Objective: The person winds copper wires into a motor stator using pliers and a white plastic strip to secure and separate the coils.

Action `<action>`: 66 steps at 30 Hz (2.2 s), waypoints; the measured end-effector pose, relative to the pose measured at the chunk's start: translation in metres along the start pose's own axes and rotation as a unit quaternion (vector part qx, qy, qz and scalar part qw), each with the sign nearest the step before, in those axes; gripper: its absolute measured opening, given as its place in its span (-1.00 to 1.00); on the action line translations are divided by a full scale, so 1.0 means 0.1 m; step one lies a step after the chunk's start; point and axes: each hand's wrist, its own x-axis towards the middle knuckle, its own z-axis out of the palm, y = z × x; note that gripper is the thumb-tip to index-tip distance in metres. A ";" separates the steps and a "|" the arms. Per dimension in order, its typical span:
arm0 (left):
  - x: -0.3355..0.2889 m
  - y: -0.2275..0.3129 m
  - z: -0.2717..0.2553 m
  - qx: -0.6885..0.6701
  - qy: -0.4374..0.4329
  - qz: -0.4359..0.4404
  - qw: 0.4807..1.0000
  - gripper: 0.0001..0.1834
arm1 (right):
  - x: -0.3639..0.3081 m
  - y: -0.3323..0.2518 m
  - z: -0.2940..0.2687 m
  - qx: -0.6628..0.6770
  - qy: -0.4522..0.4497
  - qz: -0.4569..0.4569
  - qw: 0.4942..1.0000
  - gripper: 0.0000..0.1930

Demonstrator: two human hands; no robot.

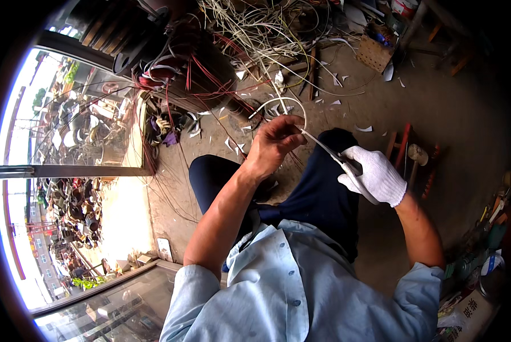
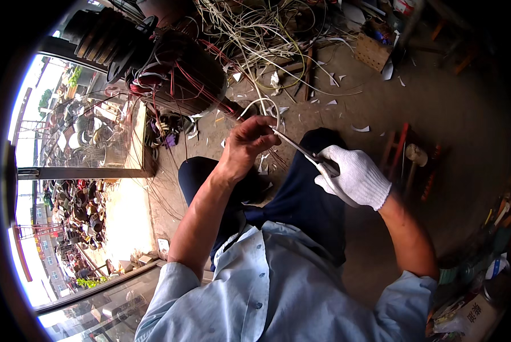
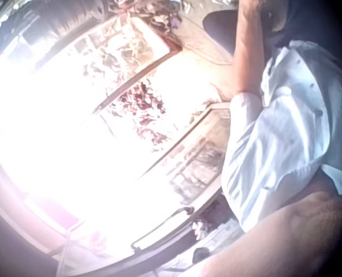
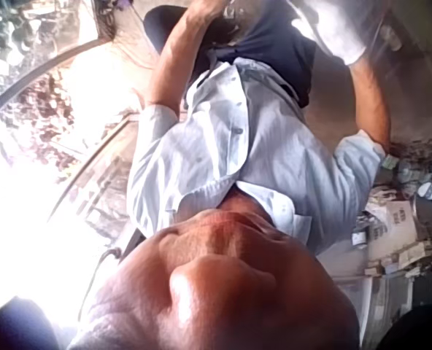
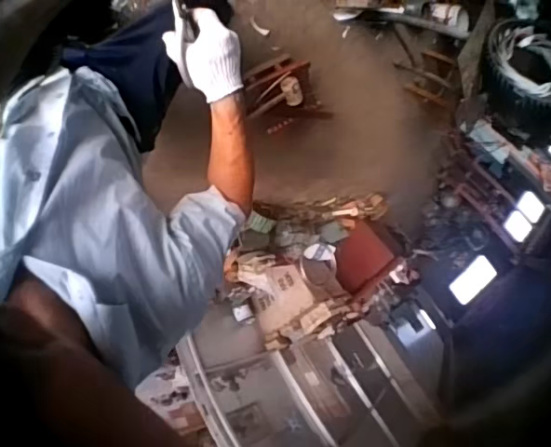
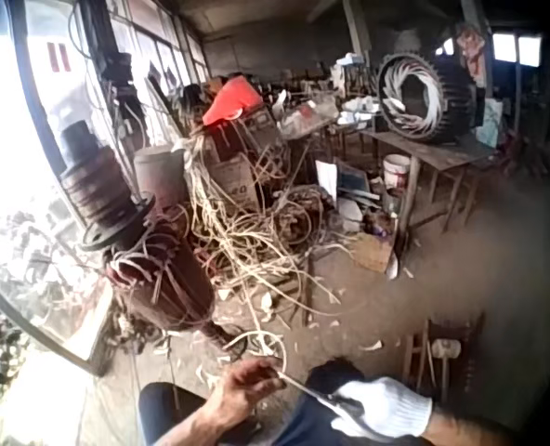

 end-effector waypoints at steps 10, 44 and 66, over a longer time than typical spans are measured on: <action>0.05 0.26 0.04 0.187 -0.029 -0.112 0.976 -0.60 | -0.03 -0.15 0.10 -0.093 -0.029 -0.006 0.995 -0.70; -1.00 -0.03 0.27 0.212 -0.022 0.138 0.967 -0.78 | 0.27 -0.58 0.87 0.599 0.046 0.043 0.799 -0.76; 0.15 0.63 -1.78 -0.183 0.298 -0.014 0.937 -0.85 | 0.97 -0.74 0.98 0.417 0.150 0.118 0.888 -0.74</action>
